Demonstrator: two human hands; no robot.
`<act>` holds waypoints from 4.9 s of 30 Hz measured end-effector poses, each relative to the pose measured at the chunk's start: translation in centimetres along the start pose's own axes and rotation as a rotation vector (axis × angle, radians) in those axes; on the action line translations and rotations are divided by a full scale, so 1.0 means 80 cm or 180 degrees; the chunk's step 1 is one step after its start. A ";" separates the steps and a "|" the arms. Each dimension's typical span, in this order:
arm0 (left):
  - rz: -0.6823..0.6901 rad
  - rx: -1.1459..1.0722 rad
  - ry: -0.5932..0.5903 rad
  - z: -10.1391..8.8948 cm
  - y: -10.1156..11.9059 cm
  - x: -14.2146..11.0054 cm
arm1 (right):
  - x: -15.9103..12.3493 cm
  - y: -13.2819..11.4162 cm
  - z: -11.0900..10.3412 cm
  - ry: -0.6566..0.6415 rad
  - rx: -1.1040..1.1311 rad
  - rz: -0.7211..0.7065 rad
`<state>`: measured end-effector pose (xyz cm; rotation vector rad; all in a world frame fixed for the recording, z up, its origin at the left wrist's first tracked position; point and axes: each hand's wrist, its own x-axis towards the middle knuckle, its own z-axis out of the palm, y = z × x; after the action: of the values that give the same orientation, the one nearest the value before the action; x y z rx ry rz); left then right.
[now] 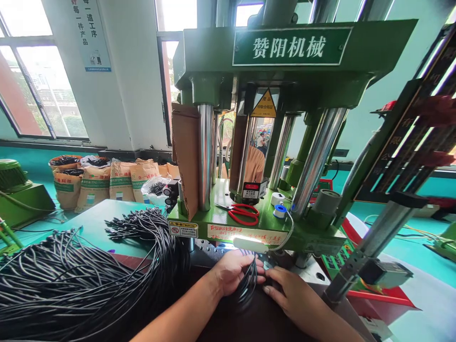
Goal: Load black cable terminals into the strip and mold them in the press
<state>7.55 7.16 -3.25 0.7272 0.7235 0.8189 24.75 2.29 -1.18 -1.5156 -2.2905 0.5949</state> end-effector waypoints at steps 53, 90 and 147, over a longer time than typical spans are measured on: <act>0.0068 0.0029 -0.0036 -0.002 -0.002 0.000 | -0.001 0.003 0.006 0.0090 0.0133 -0.0057; 0.0008 0.0084 0.0050 0.003 0.003 -0.003 | 0.000 0.004 0.005 -0.0003 0.0103 -0.0061; -0.0022 0.0060 0.0092 0.004 0.005 -0.003 | -0.002 0.002 0.003 0.0024 0.0136 -0.0082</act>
<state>7.53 7.04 -2.64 0.7307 0.7601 0.8188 24.81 2.19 -1.44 -1.4642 -2.2734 0.6261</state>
